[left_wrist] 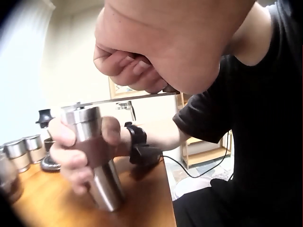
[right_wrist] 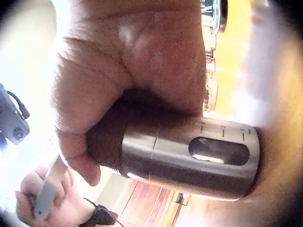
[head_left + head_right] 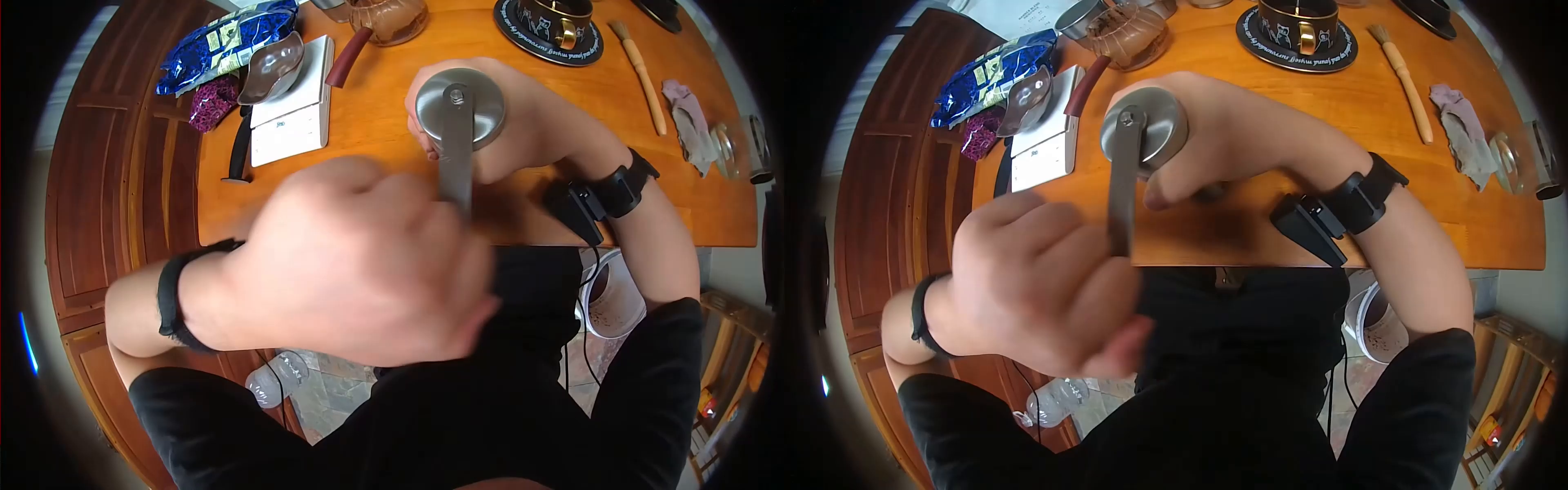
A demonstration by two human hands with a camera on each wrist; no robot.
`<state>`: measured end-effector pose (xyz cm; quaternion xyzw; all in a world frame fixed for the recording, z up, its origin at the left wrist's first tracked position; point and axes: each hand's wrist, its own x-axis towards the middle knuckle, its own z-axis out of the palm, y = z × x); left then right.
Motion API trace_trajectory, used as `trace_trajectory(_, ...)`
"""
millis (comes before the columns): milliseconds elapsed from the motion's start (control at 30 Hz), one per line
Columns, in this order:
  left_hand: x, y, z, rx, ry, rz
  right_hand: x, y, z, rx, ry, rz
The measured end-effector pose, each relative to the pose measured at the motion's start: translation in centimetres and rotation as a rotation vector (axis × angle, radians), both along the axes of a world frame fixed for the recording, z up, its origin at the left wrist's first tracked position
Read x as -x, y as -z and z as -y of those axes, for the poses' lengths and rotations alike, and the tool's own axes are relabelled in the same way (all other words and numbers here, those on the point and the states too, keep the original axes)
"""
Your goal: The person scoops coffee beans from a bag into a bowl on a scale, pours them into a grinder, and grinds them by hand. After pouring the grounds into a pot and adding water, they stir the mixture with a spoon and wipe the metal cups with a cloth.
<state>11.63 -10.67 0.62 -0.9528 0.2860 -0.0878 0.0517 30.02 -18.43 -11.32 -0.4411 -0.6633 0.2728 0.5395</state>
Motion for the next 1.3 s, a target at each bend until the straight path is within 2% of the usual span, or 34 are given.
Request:
trace_trajectory(167,1.5,0.2,-5.2,0.044,-0.165,-0.041,-0.4,-0.9,1.0,0.363,-0.164,-0.262)
trace_trajectory(200,1.4,0.4,-6.7,0.037,-0.209,-0.021,-0.2,-0.8,1.0,0.345,-0.168,-0.278)
trace_trajectory(300,-0.3,1.0,-10.0,0.029,-0.494,-0.039,-0.1,-0.5,0.6,0.269,-0.139,-0.207)
trace_trajectory(400,-3.9,1.4,-11.4,-0.04,-0.606,-0.007,0.0,-0.1,0.1,0.134,-0.096,-0.106)
trace_trajectory(433,-5.5,0.6,-10.2,-0.029,-0.712,-0.122,0.3,0.3,-0.1,0.07,-0.093,-0.118)
trace_trajectory(467,-7.4,0.5,-10.6,0.055,-0.824,-0.216,0.4,0.1,0.0,0.104,-0.091,-0.128)
trace_trajectory(500,-9.0,1.0,-11.0,0.057,-0.684,-0.149,0.5,-0.2,0.1,0.137,-0.088,-0.138)
trace_trajectory(533,-11.1,0.7,-9.9,0.025,-0.745,-0.206,0.6,-1.1,0.6,0.267,-0.085,-0.147)
trace_trajectory(600,-14.1,-0.7,-6.4,0.015,-0.704,-0.245,0.7,-1.7,0.9,0.381,-0.095,-0.169)
trace_trajectory(700,-14.9,-2.2,-2.4,-0.091,-0.345,-0.176,0.8,-1.5,1.0,0.346,-0.105,-0.164)
trace_trajectory(867,-11.3,-1.7,0.9,-0.111,0.077,-0.067,0.6,-1.6,1.5,0.267,-0.01,-0.075)
trace_trajectory(967,-7.8,-0.4,1.8,-0.094,0.222,0.014,0.7,-1.1,1.1,0.241,0.01,-0.109)
trace_trajectory(1067,-4.7,0.8,2.6,-0.141,0.234,0.037,0.5,-1.0,0.6,0.217,0.011,-0.126)
trace_trajectory(1233,-0.1,0.5,0.9,0.011,-0.007,0.022,0.3,-1.1,0.4,0.22,-0.03,-0.098)
trace_trajectory(1300,1.2,0.4,-0.4,0.058,-0.103,-0.054,0.2,-1.1,0.5,0.21,-0.048,-0.091)
